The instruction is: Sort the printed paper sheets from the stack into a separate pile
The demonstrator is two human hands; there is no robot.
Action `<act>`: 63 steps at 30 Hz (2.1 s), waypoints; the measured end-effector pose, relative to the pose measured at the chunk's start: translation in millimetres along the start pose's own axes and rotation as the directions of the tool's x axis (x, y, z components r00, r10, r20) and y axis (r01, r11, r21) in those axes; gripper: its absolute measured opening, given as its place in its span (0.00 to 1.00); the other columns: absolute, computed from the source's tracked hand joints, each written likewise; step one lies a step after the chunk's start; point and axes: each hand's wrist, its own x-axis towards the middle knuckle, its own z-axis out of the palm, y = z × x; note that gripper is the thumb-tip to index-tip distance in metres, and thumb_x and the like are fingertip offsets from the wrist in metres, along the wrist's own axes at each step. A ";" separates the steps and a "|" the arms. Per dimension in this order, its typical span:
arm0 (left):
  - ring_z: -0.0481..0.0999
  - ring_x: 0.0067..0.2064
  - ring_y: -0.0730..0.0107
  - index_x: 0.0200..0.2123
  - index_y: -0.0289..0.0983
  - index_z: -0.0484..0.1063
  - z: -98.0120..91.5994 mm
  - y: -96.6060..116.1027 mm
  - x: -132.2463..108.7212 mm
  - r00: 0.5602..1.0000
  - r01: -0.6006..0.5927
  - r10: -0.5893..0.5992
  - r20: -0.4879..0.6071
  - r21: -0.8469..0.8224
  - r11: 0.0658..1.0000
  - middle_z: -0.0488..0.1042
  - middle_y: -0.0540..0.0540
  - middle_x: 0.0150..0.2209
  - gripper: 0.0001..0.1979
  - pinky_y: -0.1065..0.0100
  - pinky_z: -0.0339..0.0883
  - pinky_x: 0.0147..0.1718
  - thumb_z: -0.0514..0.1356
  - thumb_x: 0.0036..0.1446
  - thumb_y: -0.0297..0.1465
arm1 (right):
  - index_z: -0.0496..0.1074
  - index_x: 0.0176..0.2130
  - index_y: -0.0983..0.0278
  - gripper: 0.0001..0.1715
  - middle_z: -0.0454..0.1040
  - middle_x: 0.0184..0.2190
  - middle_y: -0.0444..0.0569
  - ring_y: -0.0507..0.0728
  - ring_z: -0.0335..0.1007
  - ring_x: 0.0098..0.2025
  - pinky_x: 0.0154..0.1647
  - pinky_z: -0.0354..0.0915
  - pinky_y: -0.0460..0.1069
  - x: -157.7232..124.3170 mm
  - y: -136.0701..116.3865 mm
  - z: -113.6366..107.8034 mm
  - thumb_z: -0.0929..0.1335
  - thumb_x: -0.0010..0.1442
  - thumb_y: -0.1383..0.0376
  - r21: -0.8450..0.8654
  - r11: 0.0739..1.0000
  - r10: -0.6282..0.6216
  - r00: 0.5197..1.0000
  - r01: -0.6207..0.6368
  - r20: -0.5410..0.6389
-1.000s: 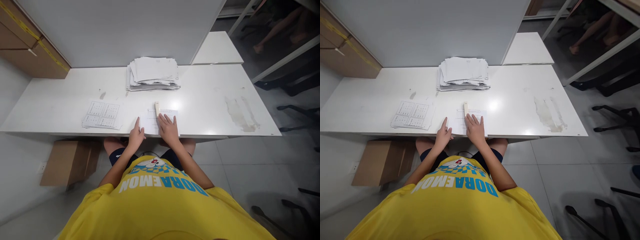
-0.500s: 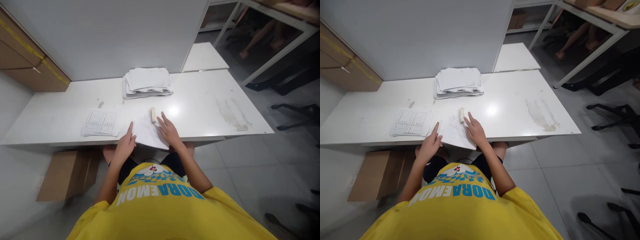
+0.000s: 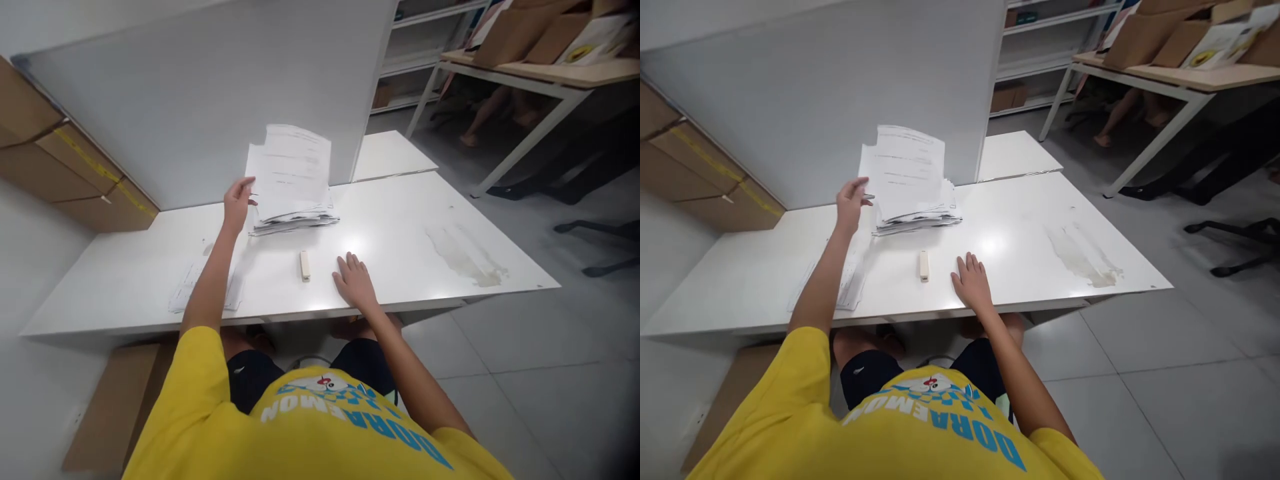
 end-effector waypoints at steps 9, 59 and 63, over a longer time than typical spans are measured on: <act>0.78 0.41 0.62 0.42 0.34 0.78 70.5 -70.0 35.0 0.930 0.361 -0.350 -0.113 0.458 0.812 0.80 0.41 0.40 0.13 0.63 0.69 0.44 0.55 0.58 0.24 | 0.59 0.69 0.70 0.34 0.48 0.73 0.63 0.66 0.43 0.75 0.73 0.45 0.62 8.3 -9.7 -7.4 0.57 0.70 0.57 0.020 0.999 0.035 0.999 -0.035 0.038; 0.75 0.47 0.58 0.46 0.37 0.74 30.7 73.3 -334.3 0.807 -0.066 -0.426 0.408 0.780 0.622 0.79 0.43 0.45 0.10 0.58 0.63 0.48 0.55 0.65 0.27 | 0.54 0.72 0.62 0.43 0.81 0.39 0.52 0.61 0.80 0.39 0.42 0.74 0.54 -139.8 -75.0 -19.7 0.61 0.67 0.44 0.567 0.816 0.013 0.985 -0.111 0.173; 0.75 0.45 0.56 0.47 0.35 0.73 31.3 75.3 -328.0 0.763 -0.187 -0.381 0.522 0.743 0.643 0.78 0.42 0.40 0.11 0.56 0.63 0.46 0.53 0.67 0.31 | 0.59 0.70 0.63 0.41 0.82 0.39 0.53 0.63 0.80 0.41 0.43 0.73 0.55 -135.2 -73.6 -31.1 0.60 0.67 0.45 0.462 0.877 0.041 0.979 -0.130 0.198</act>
